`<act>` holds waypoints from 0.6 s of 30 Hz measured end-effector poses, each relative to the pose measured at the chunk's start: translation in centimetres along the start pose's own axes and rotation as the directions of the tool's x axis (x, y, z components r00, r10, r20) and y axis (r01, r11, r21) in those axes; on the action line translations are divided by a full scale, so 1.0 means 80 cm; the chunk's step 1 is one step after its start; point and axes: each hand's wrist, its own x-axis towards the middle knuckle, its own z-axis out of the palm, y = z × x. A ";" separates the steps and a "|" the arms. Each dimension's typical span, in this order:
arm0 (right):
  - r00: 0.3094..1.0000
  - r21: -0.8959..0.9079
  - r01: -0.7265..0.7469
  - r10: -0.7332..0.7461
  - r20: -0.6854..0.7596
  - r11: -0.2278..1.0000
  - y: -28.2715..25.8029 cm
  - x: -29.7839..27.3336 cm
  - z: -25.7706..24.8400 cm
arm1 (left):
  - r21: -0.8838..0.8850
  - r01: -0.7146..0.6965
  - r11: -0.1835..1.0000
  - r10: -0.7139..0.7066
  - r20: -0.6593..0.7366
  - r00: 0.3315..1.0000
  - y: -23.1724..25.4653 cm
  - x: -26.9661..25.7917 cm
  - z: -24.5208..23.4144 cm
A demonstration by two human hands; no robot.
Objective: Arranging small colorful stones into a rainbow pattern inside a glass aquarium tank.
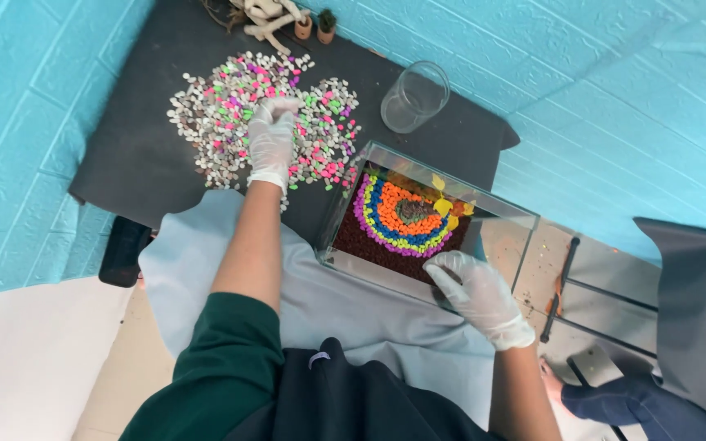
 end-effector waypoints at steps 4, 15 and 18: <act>0.985 0.096 0.049 -0.032 -0.170 0.994 0.010 -0.003 0.032 | 0.294 0.039 0.955 -0.035 -0.021 0.999 -0.121 0.051 0.019; 0.928 -0.009 0.146 -0.140 -0.345 0.989 0.029 0.003 0.051 | 0.747 -0.346 0.567 0.334 0.175 0.926 -0.193 0.103 0.031; 0.915 0.000 0.174 -0.161 -0.370 0.985 0.029 0.001 0.050 | 0.895 -0.343 0.284 0.297 0.258 0.919 -0.194 0.119 0.042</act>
